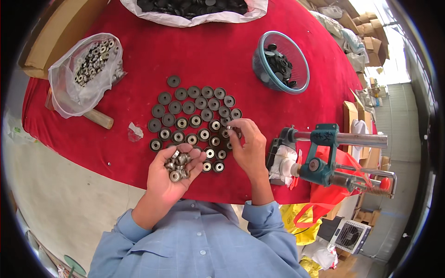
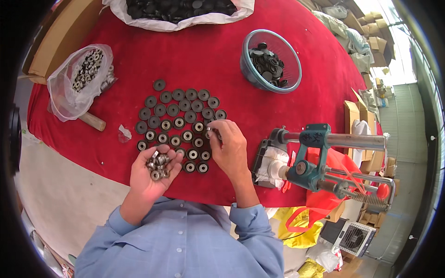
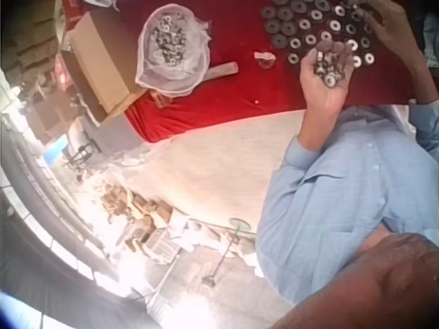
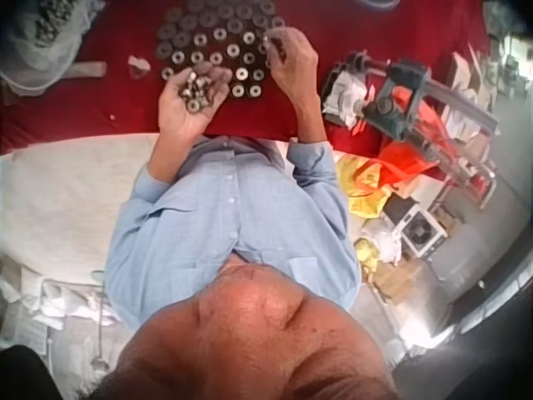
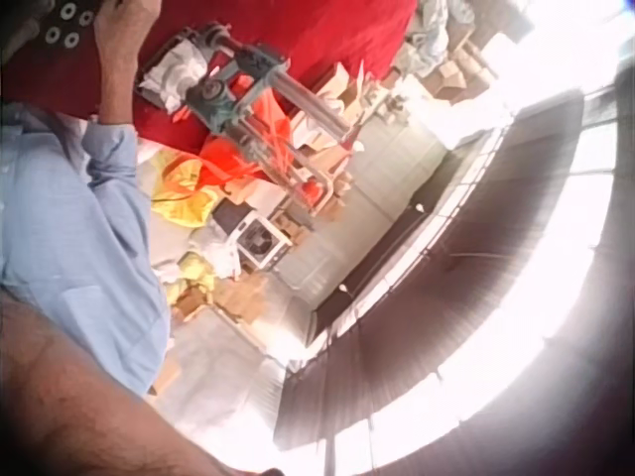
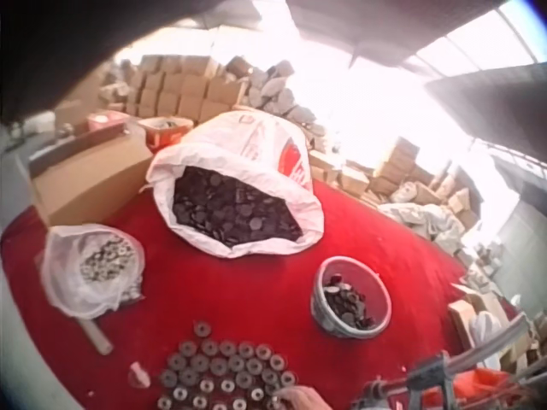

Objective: The person places small metal inserts into a grid of dark circular discs on a red table. They then use a rubber mallet to tap the inserts into the discs. The person handles the parts one by one, arranging them in rows.

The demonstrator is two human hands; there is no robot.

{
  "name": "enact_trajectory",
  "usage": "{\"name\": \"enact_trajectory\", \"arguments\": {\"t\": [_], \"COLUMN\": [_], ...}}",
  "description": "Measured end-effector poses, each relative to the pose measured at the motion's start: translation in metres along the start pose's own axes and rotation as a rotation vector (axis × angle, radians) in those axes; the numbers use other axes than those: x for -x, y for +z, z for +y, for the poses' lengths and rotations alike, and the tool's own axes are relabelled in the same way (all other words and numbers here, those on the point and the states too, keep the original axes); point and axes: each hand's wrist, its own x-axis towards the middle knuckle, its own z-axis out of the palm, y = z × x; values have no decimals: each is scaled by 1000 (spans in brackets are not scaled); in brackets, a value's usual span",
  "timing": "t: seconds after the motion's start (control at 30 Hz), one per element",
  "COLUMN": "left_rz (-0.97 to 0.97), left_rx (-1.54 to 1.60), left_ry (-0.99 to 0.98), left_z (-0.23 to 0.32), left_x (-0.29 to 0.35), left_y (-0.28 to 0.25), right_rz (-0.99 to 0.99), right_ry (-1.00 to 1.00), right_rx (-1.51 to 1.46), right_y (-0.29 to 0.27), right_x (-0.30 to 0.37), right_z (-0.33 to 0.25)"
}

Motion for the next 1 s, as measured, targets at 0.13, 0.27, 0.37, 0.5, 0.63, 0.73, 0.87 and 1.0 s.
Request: {"name": "enact_trajectory", "arguments": {"t": [0.13,0.27,0.37,0.5,0.63,0.73,0.87,1.0], "left_rz": [4,39,24,29,15,18,39,29], "left_rx": [-11,11,7,2,-3,-3,6,16], "left_ry": [7,-9,-1,-4,-7,-7,-3,1], "left_z": [0,1,1,0,-1,-1,0,2], "left_x": [14,19,19,18,16,17,19,18], "left_y": [-17,-28,-29,-23,-19,-19,-20,-26], "right_rz": [-99,-137,-133,-19,62,78,82,48], "right_ry": [-132,-105,-74,29,56,-16,-100,-191], "right_rx": [174,270,244,111,106,135,212,296], "right_y": [5,4,-2,-8,-3,12,24,23], "right_x": [-4,1,4,5,-1,-3,-3,-2], "right_z": [7,9,10,14,21,28,32,32]}}
